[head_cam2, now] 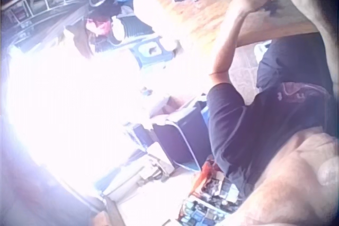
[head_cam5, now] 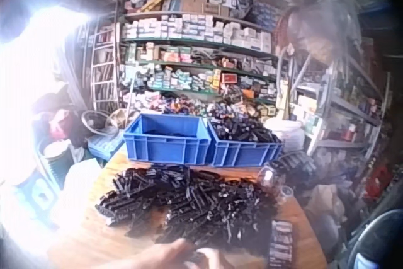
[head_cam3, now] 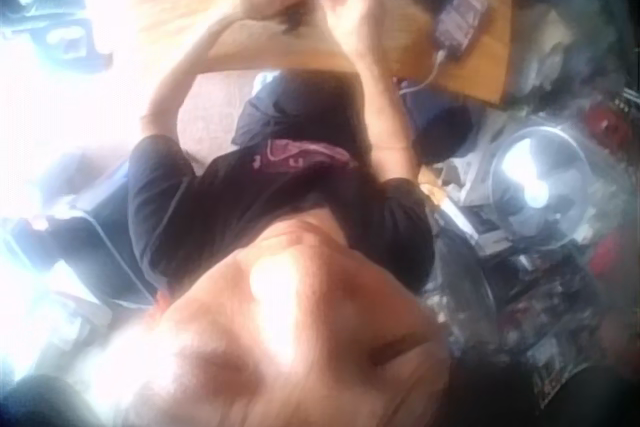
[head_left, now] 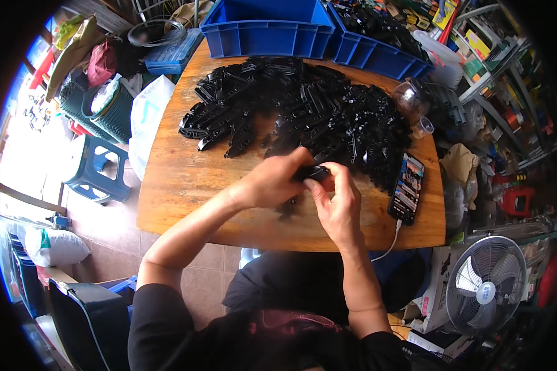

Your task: The person assembles small black plastic clasp components by hand at a wooden table.

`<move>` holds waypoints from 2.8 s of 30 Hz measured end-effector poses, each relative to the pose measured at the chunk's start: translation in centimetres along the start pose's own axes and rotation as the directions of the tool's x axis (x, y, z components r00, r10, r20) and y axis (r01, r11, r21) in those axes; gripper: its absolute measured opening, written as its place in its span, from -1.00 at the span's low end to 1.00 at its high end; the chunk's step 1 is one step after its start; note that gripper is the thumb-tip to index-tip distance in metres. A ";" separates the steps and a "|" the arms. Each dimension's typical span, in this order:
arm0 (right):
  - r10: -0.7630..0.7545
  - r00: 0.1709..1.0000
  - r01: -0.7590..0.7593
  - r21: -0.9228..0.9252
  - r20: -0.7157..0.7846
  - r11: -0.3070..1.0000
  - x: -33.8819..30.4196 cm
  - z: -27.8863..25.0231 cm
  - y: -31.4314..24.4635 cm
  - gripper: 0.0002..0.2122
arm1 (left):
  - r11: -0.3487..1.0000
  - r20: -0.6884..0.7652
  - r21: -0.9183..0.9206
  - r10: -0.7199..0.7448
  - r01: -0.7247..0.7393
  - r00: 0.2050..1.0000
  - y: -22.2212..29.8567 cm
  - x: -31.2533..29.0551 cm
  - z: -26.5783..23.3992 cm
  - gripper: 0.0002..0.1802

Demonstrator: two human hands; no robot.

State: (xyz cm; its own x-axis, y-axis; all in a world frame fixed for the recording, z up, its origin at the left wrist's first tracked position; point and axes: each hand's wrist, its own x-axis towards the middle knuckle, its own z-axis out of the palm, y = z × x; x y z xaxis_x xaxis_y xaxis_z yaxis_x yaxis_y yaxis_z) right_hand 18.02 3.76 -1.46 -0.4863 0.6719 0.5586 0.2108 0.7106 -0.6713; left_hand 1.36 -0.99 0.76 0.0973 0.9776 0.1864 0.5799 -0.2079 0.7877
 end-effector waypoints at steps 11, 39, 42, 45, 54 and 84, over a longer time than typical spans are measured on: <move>-0.251 0.861 0.415 -0.324 0.443 0.850 8.9 6.6 1.0 -0.97 | 0.636 -0.464 0.621 -0.173 0.458 0.869 -5.9 -3.5 -3.3 -0.68; 0.093 0.990 -0.124 0.359 0.102 0.925 1.8 -4.7 0.8 -0.80 | 0.588 0.092 -0.776 -0.251 0.227 0.964 0.1 1.1 1.0 -0.54; 0.162 0.980 -0.199 0.466 0.118 0.862 2.0 -5.0 0.6 -0.89 | 0.432 0.142 -0.863 -0.289 0.261 0.947 -0.1 0.9 0.8 -0.50; 0.072 0.995 -0.095 0.403 0.071 0.910 2.0 -4.1 0.1 -0.90 | 0.532 0.152 -0.809 -0.222 0.250 0.963 -0.1 0.7 1.1 -0.46; -0.128 0.988 0.115 0.153 0.083 0.982 2.6 -2.9 0.2 -0.85 | 0.863 0.041 -0.464 -0.206 0.201 0.978 0.1 -0.2 1.2 -0.40; 0.062 0.998 -0.062 0.161 0.004 0.985 1.8 -2.8 -0.2 -0.76 | 0.921 -0.008 -0.320 -0.239 0.224 0.971 1.8 -0.5 0.9 -0.61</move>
State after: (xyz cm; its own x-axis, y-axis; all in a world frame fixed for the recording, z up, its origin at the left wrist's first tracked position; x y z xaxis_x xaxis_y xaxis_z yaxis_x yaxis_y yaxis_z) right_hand 19.48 5.45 1.07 -0.4758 0.7137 0.5141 0.1013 0.6251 -0.7740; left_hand 3.06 -1.78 1.53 -0.0503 0.9987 -0.0026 0.2969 0.0174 0.9548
